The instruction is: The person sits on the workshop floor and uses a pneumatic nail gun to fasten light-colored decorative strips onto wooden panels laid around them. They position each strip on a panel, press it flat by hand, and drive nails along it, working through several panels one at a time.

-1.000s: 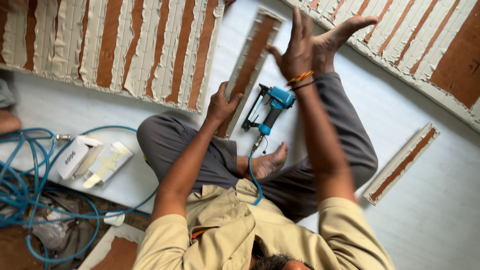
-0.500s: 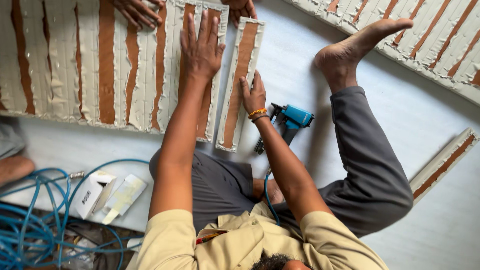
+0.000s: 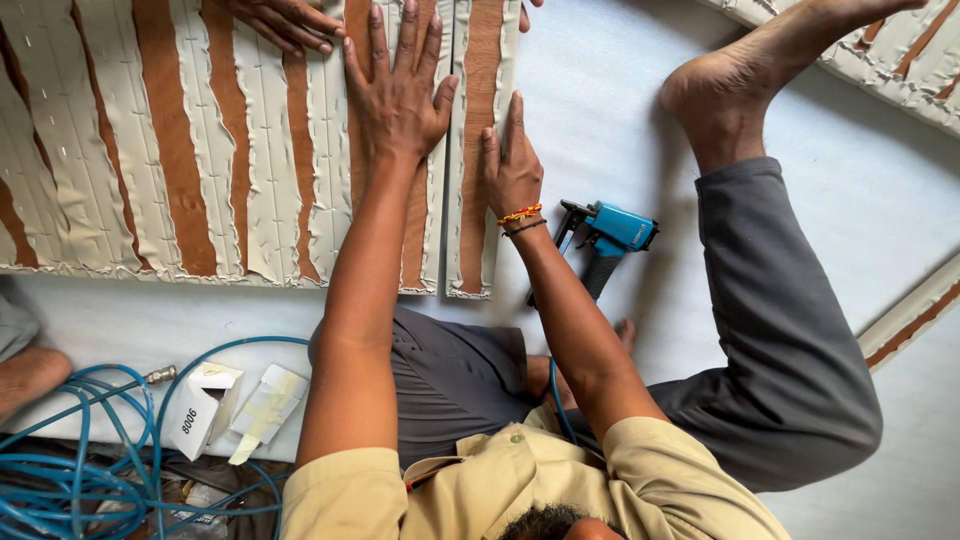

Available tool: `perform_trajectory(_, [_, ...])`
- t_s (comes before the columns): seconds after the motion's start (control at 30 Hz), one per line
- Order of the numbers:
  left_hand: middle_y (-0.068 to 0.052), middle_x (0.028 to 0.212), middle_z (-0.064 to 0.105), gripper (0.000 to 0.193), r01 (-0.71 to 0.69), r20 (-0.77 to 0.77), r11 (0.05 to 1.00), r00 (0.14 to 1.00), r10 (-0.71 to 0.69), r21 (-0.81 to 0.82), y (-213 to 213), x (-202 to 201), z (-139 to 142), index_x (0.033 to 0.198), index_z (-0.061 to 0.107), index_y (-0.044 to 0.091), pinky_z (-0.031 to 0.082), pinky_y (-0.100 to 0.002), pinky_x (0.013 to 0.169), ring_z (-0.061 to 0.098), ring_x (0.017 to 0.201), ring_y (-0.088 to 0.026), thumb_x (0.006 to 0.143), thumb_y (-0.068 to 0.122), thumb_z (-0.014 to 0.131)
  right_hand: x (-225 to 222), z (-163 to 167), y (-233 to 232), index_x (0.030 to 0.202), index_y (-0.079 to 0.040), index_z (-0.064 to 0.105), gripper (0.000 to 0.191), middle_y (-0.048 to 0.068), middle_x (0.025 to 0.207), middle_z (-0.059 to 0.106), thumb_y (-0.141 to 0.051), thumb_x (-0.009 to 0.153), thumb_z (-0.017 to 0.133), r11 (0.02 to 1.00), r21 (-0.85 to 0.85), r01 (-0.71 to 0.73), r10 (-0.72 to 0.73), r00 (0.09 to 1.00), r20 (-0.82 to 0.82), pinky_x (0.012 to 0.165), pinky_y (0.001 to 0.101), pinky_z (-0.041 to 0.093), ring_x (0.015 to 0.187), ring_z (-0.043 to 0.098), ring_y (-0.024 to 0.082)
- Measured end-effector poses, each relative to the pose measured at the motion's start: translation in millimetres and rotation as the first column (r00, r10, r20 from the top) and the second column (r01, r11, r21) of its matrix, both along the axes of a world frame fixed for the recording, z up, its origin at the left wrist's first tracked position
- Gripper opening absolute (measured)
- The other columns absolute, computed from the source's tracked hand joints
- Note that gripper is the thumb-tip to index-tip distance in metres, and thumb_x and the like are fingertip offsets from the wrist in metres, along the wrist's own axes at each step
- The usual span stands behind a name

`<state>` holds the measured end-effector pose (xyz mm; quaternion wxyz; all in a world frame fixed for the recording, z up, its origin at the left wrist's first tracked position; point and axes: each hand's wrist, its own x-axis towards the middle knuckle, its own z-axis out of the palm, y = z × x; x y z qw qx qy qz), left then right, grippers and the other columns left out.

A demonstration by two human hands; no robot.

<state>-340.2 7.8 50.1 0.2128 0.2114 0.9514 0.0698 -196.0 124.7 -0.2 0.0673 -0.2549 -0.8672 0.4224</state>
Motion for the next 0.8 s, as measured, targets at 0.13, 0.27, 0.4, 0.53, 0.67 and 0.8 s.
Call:
perform_trajectory(0.13, [0.005,0.176,0.005,0.065,-0.004,0.015,1.000,1.000,0.004,0.005,-1.0,-0.4,-1.2,0.170,0.016,0.034,-0.002,-0.067,0.129,0.001,0.163,-0.034,0.112,0.059,0.031,-0.4,-11.3,-0.2,0.165,-0.015,0.024,0.065,0.024,0.119,0.072,-0.031,0.111,0.057,1.000,0.013,-0.009,0.009,1.000,-0.026,0.086,0.0445,0.059,0.101,0.075,0.037])
perform_trajectory(0.27, [0.005,0.176,0.007,0.064,-0.013,0.015,1.000,1.000,0.012,0.019,-2.5,-2.5,-6.7,0.169,0.019,0.035,-0.001,-0.067,0.128,0.001,0.162,-0.034,0.111,0.059,0.032,-1.2,-20.6,-1.8,0.165,-0.014,0.022,0.065,0.024,0.130,0.070,-0.030,0.112,0.055,0.999,0.034,-0.024,0.025,0.998,-0.049,0.088,0.0418,0.061,0.106,0.076,0.034])
perform_trajectory(0.4, [0.005,0.176,0.010,0.063,-0.018,-0.022,0.998,1.000,0.019,0.056,-3.4,-1.8,-9.8,0.169,0.022,0.035,-0.001,-0.067,0.128,0.003,0.162,-0.034,0.111,0.058,0.034,-3.3,-24.6,-3.2,0.165,-0.014,0.022,0.064,0.023,0.129,0.071,-0.030,0.112,0.054,0.999,0.035,-0.007,0.009,0.999,-0.036,0.088,0.0402,0.062,0.106,0.077,0.030])
perform_trajectory(0.53, [0.004,0.175,0.011,0.063,-0.028,-0.024,0.997,0.999,0.030,0.074,-3.8,-1.6,-10.4,0.168,0.024,0.036,0.000,-0.067,0.128,0.003,0.162,-0.034,0.111,0.058,0.036,-4.4,-24.2,-4.7,0.165,-0.014,0.023,0.062,0.022,0.127,0.072,-0.030,0.112,0.053,1.000,0.018,0.003,-0.002,0.999,-0.051,0.088,0.0394,0.062,0.104,0.078,0.029])
perform_trajectory(0.67, [0.004,0.174,0.011,0.062,-0.032,-0.016,0.997,0.999,0.033,0.074,-3.7,-2.8,-9.5,0.167,0.025,0.036,-0.001,-0.067,0.127,0.004,0.161,-0.035,0.111,0.057,0.036,-4.7,-26.4,-6.7,0.165,-0.014,0.023,0.061,0.022,0.127,0.071,-0.030,0.114,0.052,0.998,0.064,0.003,0.004,0.993,-0.114,0.086,0.0387,0.063,0.103,0.077,0.029])
perform_trajectory(0.8, [0.002,0.175,0.014,0.061,-0.030,-0.021,0.995,0.999,0.032,0.090,-4.4,-1.2,-10.1,0.168,0.025,0.033,-0.001,-0.068,0.127,0.006,0.160,-0.036,0.112,0.055,0.035,-6.3,-26.1,-8.1,0.165,-0.015,0.025,0.062,0.015,0.102,0.074,-0.032,0.112,0.053,0.998,0.043,0.038,-0.038,0.999,-0.014,0.077,0.0379,0.061,0.082,0.074,0.024])
